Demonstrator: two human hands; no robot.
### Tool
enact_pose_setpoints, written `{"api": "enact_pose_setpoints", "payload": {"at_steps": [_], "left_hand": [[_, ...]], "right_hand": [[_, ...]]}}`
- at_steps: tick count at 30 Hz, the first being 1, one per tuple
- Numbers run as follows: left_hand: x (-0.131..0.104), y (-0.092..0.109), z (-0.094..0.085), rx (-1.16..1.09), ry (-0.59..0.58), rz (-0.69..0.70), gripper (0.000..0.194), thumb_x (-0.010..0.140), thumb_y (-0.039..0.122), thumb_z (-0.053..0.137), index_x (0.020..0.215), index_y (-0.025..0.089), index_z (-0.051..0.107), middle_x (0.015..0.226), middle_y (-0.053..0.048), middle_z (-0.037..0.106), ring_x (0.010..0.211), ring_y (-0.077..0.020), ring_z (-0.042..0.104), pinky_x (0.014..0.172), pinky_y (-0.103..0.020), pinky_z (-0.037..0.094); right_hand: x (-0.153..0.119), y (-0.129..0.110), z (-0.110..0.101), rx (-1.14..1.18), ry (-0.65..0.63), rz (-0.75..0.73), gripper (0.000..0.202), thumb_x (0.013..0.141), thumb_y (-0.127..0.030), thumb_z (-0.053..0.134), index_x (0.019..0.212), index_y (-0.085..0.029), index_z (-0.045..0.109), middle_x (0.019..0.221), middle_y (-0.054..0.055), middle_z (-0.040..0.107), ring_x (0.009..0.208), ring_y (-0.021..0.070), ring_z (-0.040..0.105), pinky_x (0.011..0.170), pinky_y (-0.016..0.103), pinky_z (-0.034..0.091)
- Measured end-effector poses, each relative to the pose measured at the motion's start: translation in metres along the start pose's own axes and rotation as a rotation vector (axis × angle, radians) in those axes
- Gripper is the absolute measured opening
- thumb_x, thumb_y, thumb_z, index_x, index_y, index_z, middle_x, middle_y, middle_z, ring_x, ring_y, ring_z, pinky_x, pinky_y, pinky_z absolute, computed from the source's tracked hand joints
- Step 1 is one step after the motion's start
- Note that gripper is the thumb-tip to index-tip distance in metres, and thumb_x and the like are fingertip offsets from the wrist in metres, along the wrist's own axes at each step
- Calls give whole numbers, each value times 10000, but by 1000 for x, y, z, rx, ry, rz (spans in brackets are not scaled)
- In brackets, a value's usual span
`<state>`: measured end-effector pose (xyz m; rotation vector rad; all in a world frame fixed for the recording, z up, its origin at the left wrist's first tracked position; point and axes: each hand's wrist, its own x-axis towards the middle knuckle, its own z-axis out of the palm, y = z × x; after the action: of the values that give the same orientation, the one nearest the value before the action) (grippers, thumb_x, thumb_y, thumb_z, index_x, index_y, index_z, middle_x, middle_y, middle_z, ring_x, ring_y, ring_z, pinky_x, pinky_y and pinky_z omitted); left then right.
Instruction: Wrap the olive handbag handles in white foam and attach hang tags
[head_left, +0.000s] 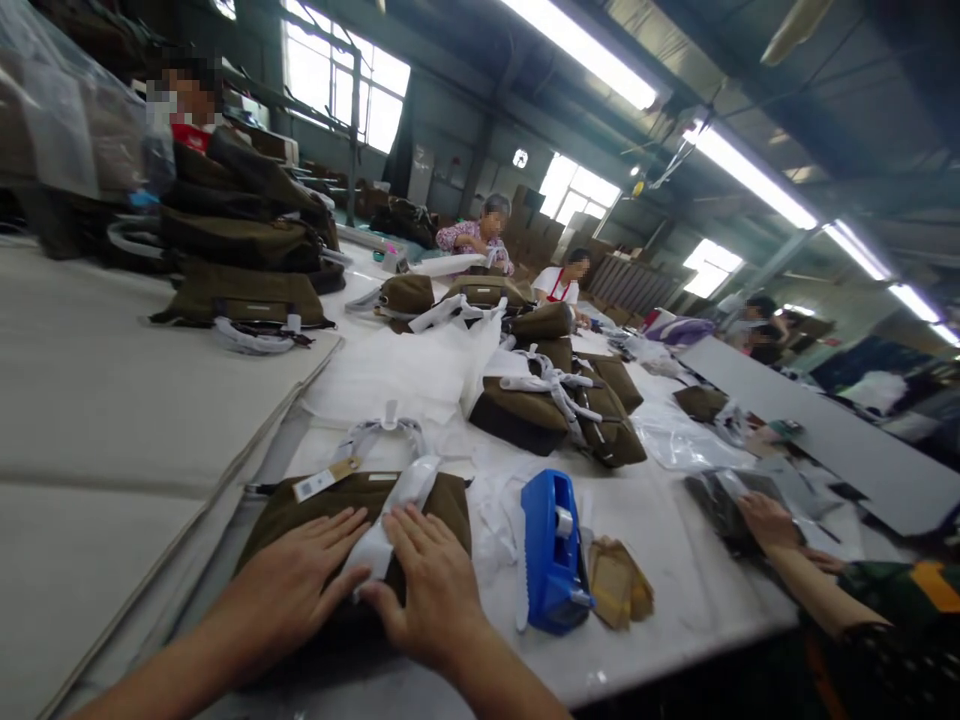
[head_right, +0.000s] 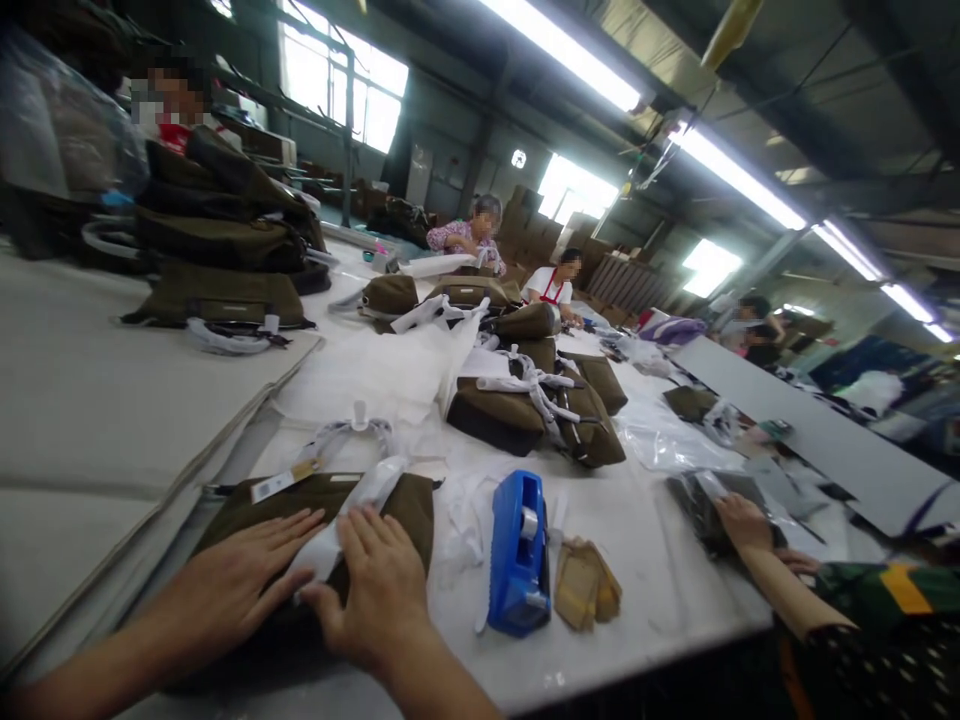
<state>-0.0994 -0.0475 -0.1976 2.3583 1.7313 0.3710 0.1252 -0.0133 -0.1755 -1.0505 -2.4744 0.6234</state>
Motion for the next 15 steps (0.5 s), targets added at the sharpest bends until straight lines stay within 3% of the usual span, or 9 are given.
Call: {"api": "enact_pose_setpoints", "payload": {"at_steps": [2,4,6,8,9,12,15], "left_hand": [[-1,-2,0,-8,25,4,640,1016,585,450,1471,157,589,1524,-107,546,1393,-334,575,1170,-525,492],[-3,-3,1,-11,62,17,628,1008,583,473,1466,172,598,1515,-110,557,1378,-339,589,1160,-521,503],[-8,-2,3,1,102,37,626,1000,589,495,1469,187,597,1503,-110,568,1361,-344,603,1146,-520,516],[-13,1,5,35,148,59,628,992,587,518,1474,191,590,1500,-112,567,1345,-353,615,1127,-526,533],[-16,4,6,56,173,69,632,989,585,527,1477,188,586,1501,-114,564,1338,-356,621,1113,-526,545],[-21,12,6,111,227,112,640,985,583,539,1490,190,570,1511,-112,554,1322,-350,636,1087,-507,569],[-23,13,4,110,227,142,616,978,595,551,1483,245,586,1490,-82,591,1311,-332,649,1103,-485,559]], "right_hand": [[4,-3,-14,9,-74,-7,776,911,-495,708,1567,-148,481,1629,132,429,1540,335,372,1283,531,287],[13,-8,-38,55,-135,-26,722,931,-534,693,1542,-188,525,1611,117,457,1523,329,405,1260,510,343],[29,-13,-62,100,-76,-49,573,999,-514,611,1494,-227,586,1543,92,556,1457,291,508,1223,458,414],[47,-13,-71,82,58,-25,463,1064,-456,514,1466,-249,613,1475,80,630,1396,253,576,1216,436,422],[56,-10,-67,39,108,3,452,1078,-439,488,1470,-246,608,1474,90,631,1403,255,568,1235,461,392],[73,7,-30,-89,16,72,487,1058,-446,531,1467,-190,602,1530,154,566,1469,319,486,1252,572,317],[76,22,3,-71,-38,57,489,1039,-441,570,1471,-215,593,1510,130,593,1447,306,512,1229,559,360]]}}
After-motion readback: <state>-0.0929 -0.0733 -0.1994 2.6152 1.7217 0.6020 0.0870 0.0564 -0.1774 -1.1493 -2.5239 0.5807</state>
